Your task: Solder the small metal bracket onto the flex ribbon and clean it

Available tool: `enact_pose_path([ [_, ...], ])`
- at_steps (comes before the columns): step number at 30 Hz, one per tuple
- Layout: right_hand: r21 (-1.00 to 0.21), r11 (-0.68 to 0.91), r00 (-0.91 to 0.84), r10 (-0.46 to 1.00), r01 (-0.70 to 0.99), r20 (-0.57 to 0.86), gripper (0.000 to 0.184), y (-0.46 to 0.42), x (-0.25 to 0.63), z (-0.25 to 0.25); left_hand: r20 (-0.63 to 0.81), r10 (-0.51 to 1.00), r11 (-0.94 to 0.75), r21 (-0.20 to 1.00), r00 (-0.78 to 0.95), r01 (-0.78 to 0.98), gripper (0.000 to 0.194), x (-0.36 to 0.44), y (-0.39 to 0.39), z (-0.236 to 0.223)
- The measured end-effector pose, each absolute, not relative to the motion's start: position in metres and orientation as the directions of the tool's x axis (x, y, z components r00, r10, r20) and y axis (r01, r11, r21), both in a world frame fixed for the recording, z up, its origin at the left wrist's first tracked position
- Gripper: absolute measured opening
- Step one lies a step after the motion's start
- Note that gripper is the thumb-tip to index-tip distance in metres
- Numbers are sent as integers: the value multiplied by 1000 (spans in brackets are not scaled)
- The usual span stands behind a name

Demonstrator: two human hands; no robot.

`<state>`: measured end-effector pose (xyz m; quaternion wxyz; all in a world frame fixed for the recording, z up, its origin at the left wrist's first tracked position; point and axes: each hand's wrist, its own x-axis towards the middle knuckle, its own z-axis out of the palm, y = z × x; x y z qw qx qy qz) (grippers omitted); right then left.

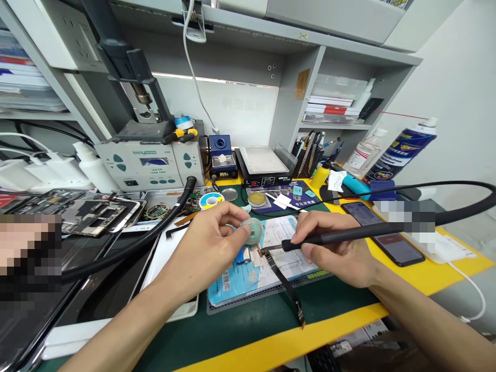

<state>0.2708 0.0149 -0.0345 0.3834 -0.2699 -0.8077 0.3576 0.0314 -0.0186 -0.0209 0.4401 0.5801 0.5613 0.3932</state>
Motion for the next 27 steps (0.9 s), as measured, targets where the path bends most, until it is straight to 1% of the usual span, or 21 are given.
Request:
enact_pose_path([
  [4,-767,613,-591,695,190,409,16,14,270,-34,-47,997,25,956,65,292,24,31,-20,-22],
  [7,-756,628,-592,685,184,424,19,13,269,-34,-52,997,31,955,63,295,24,31,-21,-22],
  [17,-724,675,-578,651,143,493,18,12,267,-33,-63,996,43,953,57,299,27,32,-20,-22],
  [23,-726,668,-589,657,164,470,19,12,269,-35,-53,996,32,961,66,275,26,32,-18,-23],
  [27,-701,696,-589,635,155,500,20,10,268,-35,-63,995,40,961,74,274,26,31,-20,-22],
])
